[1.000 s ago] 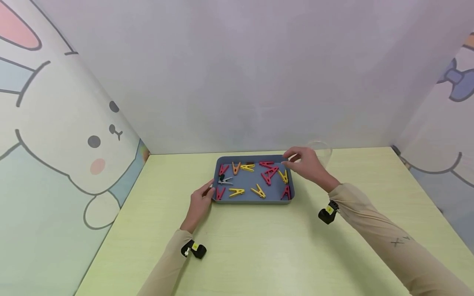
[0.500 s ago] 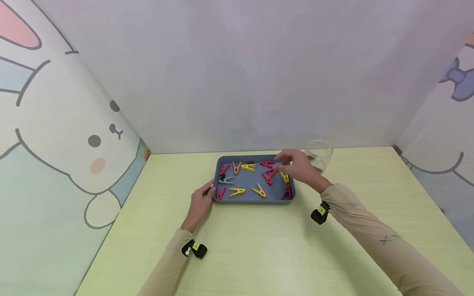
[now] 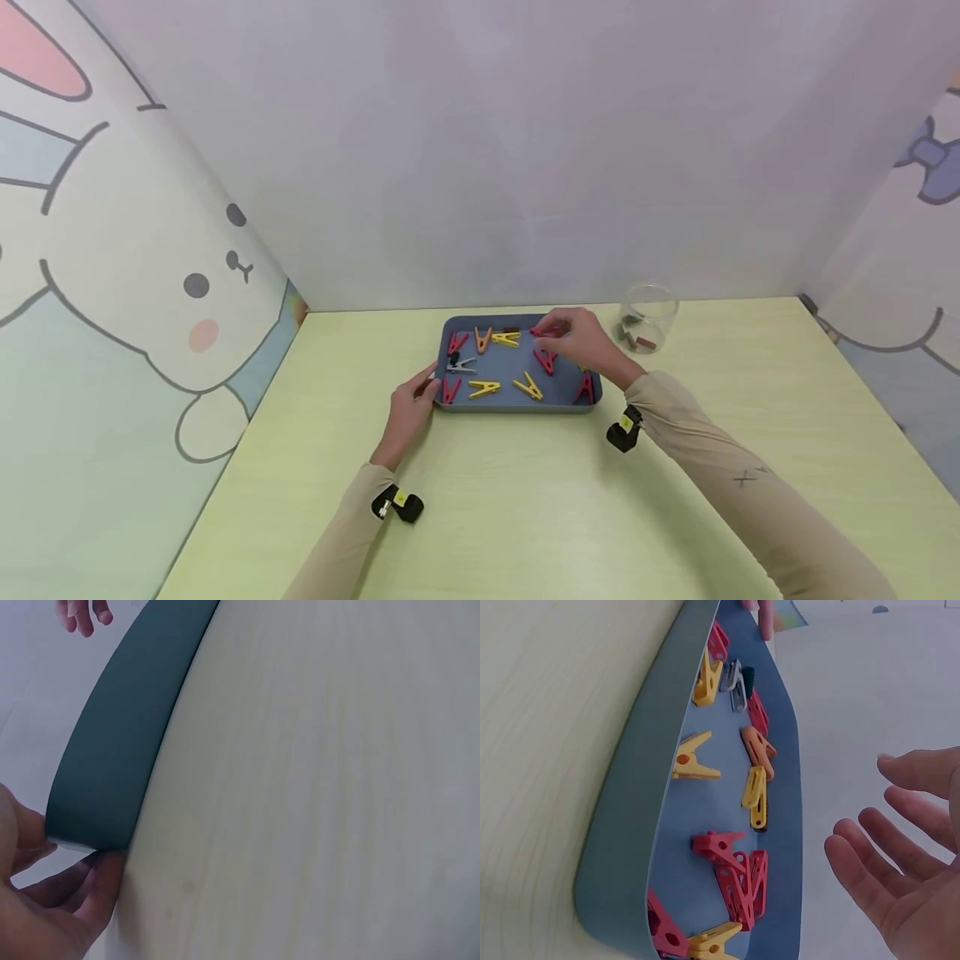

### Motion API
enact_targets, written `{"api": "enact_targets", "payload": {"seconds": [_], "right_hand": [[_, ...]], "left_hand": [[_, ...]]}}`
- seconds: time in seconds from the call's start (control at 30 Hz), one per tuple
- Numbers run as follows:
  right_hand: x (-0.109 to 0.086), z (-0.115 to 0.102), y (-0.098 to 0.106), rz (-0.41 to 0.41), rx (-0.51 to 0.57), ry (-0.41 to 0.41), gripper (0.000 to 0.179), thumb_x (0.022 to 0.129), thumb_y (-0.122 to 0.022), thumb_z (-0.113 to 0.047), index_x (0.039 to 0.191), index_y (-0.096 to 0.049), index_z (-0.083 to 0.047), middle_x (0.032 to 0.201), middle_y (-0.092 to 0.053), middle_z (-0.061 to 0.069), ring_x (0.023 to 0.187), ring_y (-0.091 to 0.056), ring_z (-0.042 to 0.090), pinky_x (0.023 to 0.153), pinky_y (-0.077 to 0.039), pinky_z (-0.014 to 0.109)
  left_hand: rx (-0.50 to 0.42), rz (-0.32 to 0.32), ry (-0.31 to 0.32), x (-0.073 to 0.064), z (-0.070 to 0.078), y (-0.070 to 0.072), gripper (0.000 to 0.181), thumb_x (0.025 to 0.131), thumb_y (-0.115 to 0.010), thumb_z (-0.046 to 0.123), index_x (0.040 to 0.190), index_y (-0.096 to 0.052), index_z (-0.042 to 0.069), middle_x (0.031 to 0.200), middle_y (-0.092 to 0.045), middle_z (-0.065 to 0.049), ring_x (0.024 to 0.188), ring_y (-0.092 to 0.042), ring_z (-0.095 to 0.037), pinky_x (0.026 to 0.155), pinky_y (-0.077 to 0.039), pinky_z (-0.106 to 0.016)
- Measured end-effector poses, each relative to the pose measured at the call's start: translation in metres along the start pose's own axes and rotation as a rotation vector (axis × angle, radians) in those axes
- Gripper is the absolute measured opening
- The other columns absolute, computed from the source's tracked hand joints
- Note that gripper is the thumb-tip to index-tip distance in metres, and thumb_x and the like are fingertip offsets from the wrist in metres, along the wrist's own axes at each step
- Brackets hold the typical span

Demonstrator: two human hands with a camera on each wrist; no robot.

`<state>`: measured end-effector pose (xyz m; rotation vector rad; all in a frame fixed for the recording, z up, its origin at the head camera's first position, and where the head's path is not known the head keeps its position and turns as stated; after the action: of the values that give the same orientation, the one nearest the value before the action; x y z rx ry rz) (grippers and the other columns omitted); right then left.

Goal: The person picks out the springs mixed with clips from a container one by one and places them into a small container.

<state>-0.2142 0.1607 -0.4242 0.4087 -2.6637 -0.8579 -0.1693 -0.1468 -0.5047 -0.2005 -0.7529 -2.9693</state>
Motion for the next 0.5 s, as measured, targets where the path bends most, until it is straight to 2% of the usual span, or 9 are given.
{"api": "enact_targets", "payload": {"seconds": [0.2,0.37,0.5], "right_hand": [[0.007,0.000,-0.010,-0.012,0.028,0.014,0.017,0.084,-0.073,-0.012,0.100,-0.070,-0.009,0.098,-0.067,0.007,0.086,-0.062,0.023,0.075,-0.049,0.040],[0.011,-0.003,-0.016,-0.016,0.027,0.026,0.016,0.084,-0.072,-0.011,0.100,-0.070,-0.008,0.100,-0.066,0.011,0.087,-0.061,0.023,0.076,-0.048,0.040],[0.015,-0.004,-0.021,-0.032,0.036,0.044,0.020,0.085,-0.071,-0.014,0.103,-0.069,-0.005,0.103,-0.066,0.015,0.089,-0.061,0.023,0.078,-0.048,0.042]], "left_hand": [[0.002,-0.001,-0.021,0.000,0.000,0.000,0.038,0.096,-0.056,0.015,0.134,-0.055,0.012,0.103,-0.064,-0.007,0.087,-0.053,-0.016,0.075,-0.044,-0.031],[0.011,-0.004,-0.016,0.001,0.000,0.001,0.038,0.097,-0.055,0.016,0.135,-0.055,0.012,0.105,-0.065,-0.007,0.088,-0.053,-0.016,0.075,-0.044,-0.030],[-0.001,-0.008,-0.027,0.000,0.000,0.001,0.038,0.097,-0.055,0.016,0.135,-0.055,0.012,0.100,-0.066,-0.007,0.079,-0.054,-0.016,0.070,-0.044,-0.030]]}}
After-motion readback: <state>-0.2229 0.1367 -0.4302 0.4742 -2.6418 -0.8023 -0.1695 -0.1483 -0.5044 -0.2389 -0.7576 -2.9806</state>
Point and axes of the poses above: each hand's wrist, its own x-axis towards the middle knuckle, its own y-axis out of the back of the hand, z = x × y, the point moved 1 cm from there along x, towards the middle knuckle
